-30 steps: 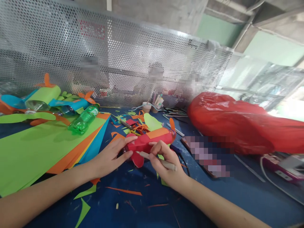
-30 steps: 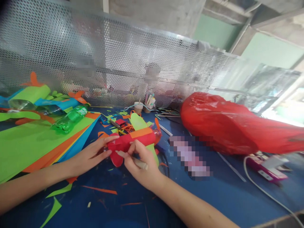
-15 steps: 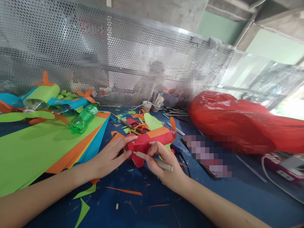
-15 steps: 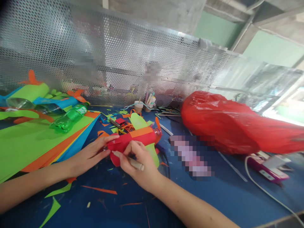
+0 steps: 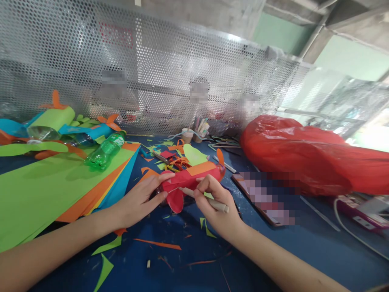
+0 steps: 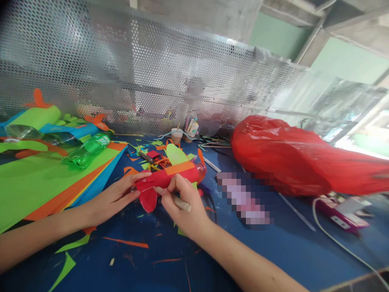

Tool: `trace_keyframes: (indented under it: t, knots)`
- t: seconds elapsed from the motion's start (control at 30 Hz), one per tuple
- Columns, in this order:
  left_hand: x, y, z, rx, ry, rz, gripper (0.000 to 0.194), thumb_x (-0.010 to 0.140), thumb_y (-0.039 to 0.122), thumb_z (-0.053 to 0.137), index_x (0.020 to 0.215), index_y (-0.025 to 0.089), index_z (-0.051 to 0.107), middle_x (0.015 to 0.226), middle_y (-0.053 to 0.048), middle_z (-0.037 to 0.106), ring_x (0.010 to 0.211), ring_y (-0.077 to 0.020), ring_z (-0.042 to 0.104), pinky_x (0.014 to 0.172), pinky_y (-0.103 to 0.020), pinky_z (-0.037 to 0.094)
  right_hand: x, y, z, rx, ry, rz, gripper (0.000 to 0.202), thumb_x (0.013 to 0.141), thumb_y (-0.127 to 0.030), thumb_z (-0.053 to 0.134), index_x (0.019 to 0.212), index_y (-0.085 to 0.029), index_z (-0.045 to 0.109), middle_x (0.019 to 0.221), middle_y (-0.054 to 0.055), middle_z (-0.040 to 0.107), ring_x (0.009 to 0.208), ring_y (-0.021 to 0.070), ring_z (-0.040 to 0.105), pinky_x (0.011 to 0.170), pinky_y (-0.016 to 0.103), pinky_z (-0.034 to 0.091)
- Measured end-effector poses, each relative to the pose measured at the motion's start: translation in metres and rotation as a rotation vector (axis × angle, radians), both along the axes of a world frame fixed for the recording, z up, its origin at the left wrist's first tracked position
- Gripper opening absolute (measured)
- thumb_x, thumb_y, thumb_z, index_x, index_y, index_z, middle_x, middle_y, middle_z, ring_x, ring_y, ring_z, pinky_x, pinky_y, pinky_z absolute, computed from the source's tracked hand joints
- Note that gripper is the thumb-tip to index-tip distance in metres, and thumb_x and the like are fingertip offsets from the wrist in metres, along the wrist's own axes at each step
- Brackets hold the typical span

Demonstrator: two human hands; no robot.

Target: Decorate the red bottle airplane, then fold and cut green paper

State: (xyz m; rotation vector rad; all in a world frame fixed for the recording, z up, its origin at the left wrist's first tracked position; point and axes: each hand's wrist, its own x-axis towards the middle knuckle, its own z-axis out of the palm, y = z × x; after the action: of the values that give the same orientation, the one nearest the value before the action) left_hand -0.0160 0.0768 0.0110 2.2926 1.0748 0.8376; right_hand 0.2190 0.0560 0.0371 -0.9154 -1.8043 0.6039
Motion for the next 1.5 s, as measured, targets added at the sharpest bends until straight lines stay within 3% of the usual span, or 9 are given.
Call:
trace_keyframes:
  t: [0.17, 0.33, 0.5, 0.8, 1.13, 1.3, 1.5]
  knots:
    - [0.000, 0.000, -0.001, -0.013, -0.006, -0.005, 0.049, 0.104, 0.044, 0.039, 0.152, 0.030, 0.038, 0.154, -0.006, 0.052, 0.139, -0.0258, 0.049, 0.118, -0.045, 0.037, 0.001, 0.000, 0.000, -0.036, 0.045, 0.021, 0.022, 0.090, -0.025, 0.056, 0.073, -0.024, 0.041, 0.070, -0.004, 0.043, 0.067, 0.0122, 0.047, 0.073, 0.034, 0.061]
    - [0.000, 0.000, 0.000, -0.010, -0.009, -0.010, 0.049, 0.104, 0.044, 0.039, 0.152, 0.031, 0.037, 0.155, -0.005, 0.051, 0.140, -0.0260, 0.048, 0.118, -0.046, 0.037, 0.002, -0.001, 0.004, 0.070, -0.105, -0.034, 0.021, 0.085, -0.019, 0.053, 0.070, -0.024, 0.039, 0.065, -0.004, 0.046, 0.061, 0.0124, 0.045, 0.060, 0.027, 0.048]
    - [0.000, 0.000, 0.001, -0.029, 0.001, 0.000, 0.048, 0.104, 0.046, 0.038, 0.149, 0.029, 0.041, 0.158, -0.005, 0.047, 0.144, -0.0265, 0.044, 0.119, -0.045, 0.035, -0.001, -0.004, 0.004, 0.111, -0.173, -0.013, 0.019, 0.082, -0.017, 0.051, 0.070, -0.024, 0.039, 0.064, -0.004, 0.046, 0.061, 0.0133, 0.046, 0.058, 0.026, 0.041]
    - [0.000, 0.000, 0.001, 0.005, -0.006, -0.005, 0.047, 0.104, 0.045, 0.039, 0.149, 0.031, 0.041, 0.156, -0.005, 0.050, 0.143, -0.0278, 0.045, 0.118, -0.048, 0.037, -0.009, -0.008, 0.008, 0.127, -0.205, 0.069, 0.019, 0.081, -0.015, 0.050, 0.071, -0.024, 0.038, 0.064, -0.003, 0.048, 0.061, 0.0135, 0.045, 0.061, 0.027, 0.044]
    - [0.001, 0.000, 0.000, -0.015, -0.017, 0.010, 0.047, 0.103, 0.047, 0.040, 0.146, 0.027, 0.044, 0.152, -0.008, 0.053, 0.139, -0.0291, 0.049, 0.114, -0.047, 0.042, -0.006, -0.005, 0.003, 0.107, -0.171, 0.021, 0.019, 0.084, -0.019, 0.052, 0.071, -0.024, 0.039, 0.066, -0.003, 0.048, 0.068, 0.0157, 0.050, 0.065, 0.028, 0.043]
    - [0.001, 0.000, 0.000, -0.025, -0.004, -0.007, 0.048, 0.104, 0.048, 0.039, 0.147, 0.027, 0.042, 0.156, -0.007, 0.049, 0.142, -0.0278, 0.046, 0.119, -0.047, 0.035, -0.005, -0.003, 0.000, 0.090, -0.184, 0.009, 0.017, 0.085, -0.020, 0.052, 0.074, -0.024, 0.041, 0.068, -0.003, 0.049, 0.065, 0.0140, 0.048, 0.060, 0.026, 0.040]
    - [0.001, 0.000, -0.002, -0.042, -0.010, 0.004, 0.049, 0.103, 0.048, 0.040, 0.148, 0.027, 0.040, 0.155, -0.010, 0.049, 0.140, -0.0307, 0.047, 0.114, -0.050, 0.041, -0.004, -0.001, 0.000, 0.080, -0.159, -0.014, 0.019, 0.089, -0.026, 0.055, 0.076, -0.024, 0.042, 0.071, -0.002, 0.053, 0.065, 0.0137, 0.049, 0.059, 0.026, 0.042]
